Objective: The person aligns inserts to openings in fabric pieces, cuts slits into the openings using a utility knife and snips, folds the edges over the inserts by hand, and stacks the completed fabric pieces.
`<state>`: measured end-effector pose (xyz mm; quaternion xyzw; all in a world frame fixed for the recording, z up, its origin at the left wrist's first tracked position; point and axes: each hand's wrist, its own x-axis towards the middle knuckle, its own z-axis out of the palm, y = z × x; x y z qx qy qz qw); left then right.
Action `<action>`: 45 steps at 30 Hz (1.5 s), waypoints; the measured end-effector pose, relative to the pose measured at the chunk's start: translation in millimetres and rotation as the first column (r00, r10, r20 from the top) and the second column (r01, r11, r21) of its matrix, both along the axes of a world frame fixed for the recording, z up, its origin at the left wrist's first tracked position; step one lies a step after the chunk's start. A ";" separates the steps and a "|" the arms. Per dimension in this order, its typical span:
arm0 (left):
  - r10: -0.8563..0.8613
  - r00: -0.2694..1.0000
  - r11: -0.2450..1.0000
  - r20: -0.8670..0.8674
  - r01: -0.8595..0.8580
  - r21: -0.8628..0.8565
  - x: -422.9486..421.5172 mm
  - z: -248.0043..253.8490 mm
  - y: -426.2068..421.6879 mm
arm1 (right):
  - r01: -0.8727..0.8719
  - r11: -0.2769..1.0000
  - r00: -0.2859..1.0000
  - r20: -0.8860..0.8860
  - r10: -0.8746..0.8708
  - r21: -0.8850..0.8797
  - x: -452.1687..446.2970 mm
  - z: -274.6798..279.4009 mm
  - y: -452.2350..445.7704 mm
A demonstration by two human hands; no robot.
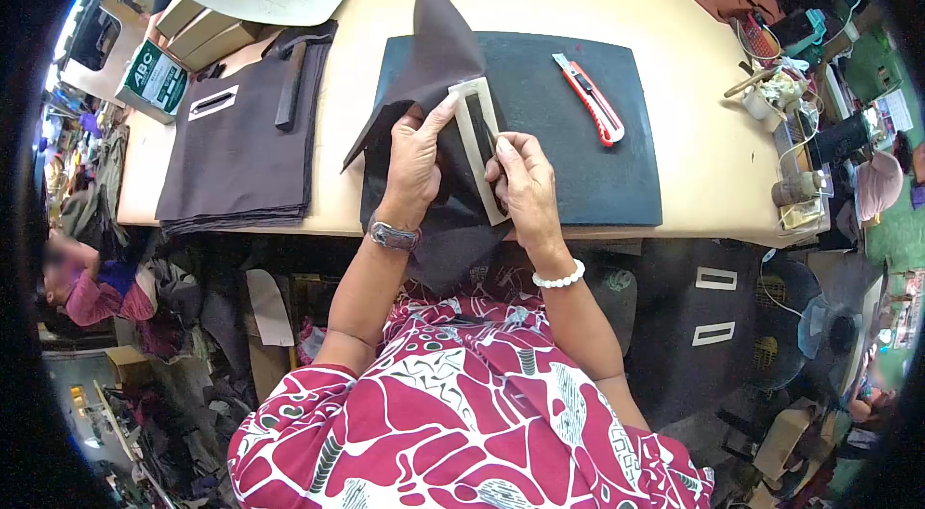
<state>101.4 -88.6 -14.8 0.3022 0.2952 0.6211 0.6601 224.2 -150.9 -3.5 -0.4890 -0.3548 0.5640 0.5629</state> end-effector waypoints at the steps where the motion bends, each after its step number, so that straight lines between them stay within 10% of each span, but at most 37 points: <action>1: 0.007 1.000 1.000 -0.004 -0.007 0.009 -1.3 3.1 -1.1 | -0.001 1.000 1.000 -0.010 0.001 0.002 -0.9 0.5 0.7; 16: 0.126 0.992 0.992 -0.008 -0.126 0.015 -3.5 12.5 -12.3 | -0.018 1.000 0.989 0.149 0.018 -0.004 -9.9 11.3 0.8; 45: 0.092 0.994 0.996 0.065 -0.091 -0.017 -2.7 8.9 -30.3 | -0.024 0.999 0.990 -0.140 0.020 -0.026 -12.4 13.2 -9.6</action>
